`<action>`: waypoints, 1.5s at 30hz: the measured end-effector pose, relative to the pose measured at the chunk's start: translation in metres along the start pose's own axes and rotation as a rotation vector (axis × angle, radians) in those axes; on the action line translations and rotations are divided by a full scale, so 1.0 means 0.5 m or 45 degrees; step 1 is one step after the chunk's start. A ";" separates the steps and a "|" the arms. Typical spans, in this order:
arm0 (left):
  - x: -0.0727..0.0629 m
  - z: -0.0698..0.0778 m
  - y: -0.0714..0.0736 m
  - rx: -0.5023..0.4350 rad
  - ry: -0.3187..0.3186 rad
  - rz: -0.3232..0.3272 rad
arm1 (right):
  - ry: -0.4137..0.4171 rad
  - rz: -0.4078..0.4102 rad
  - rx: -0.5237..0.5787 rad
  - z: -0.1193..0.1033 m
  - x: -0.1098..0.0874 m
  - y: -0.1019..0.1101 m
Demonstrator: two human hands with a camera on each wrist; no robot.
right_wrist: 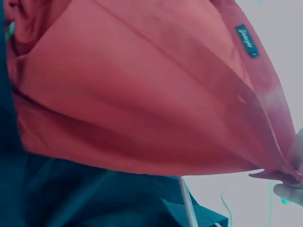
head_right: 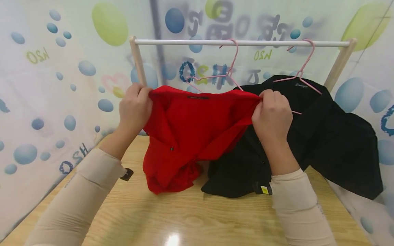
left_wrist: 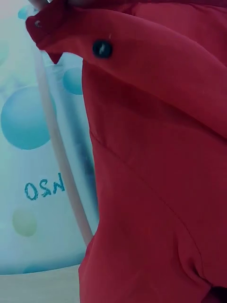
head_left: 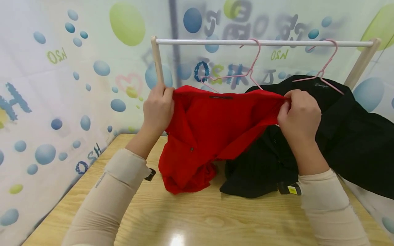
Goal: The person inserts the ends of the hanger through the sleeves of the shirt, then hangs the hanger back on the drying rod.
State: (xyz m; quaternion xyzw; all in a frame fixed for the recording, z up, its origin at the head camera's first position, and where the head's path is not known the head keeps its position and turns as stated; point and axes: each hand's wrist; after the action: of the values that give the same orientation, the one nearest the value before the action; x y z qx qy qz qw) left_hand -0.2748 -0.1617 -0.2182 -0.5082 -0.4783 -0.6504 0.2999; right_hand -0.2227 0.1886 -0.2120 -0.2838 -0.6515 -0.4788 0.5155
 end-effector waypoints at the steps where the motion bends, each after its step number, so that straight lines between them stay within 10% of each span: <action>1: -0.002 -0.002 0.002 0.005 0.028 -0.008 | 0.013 0.022 -0.001 -0.002 -0.004 -0.004; 12: -0.048 -0.047 0.031 0.152 0.476 -0.670 | 0.100 -0.285 0.101 -0.019 -0.057 -0.064; 24: -0.058 -0.064 0.046 0.081 0.601 -1.172 | -0.138 -0.846 0.351 -0.028 -0.098 -0.099; 45: -0.064 -0.073 0.073 -0.173 0.566 -1.233 | -0.137 -1.153 0.452 -0.017 -0.115 -0.073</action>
State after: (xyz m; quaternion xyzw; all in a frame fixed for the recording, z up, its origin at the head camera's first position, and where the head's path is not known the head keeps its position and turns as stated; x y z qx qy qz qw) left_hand -0.2470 -0.2120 -0.2378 -0.0978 -0.5399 -0.8356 0.0261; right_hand -0.2331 0.1738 -0.2784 0.0961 -0.8068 -0.5211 0.2613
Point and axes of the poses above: each hand's wrist, its own x-axis towards the middle knuckle, its own y-axis out of the back of the hand, z = x × y, and after that the axes turned 9 degrees about y, right-handed
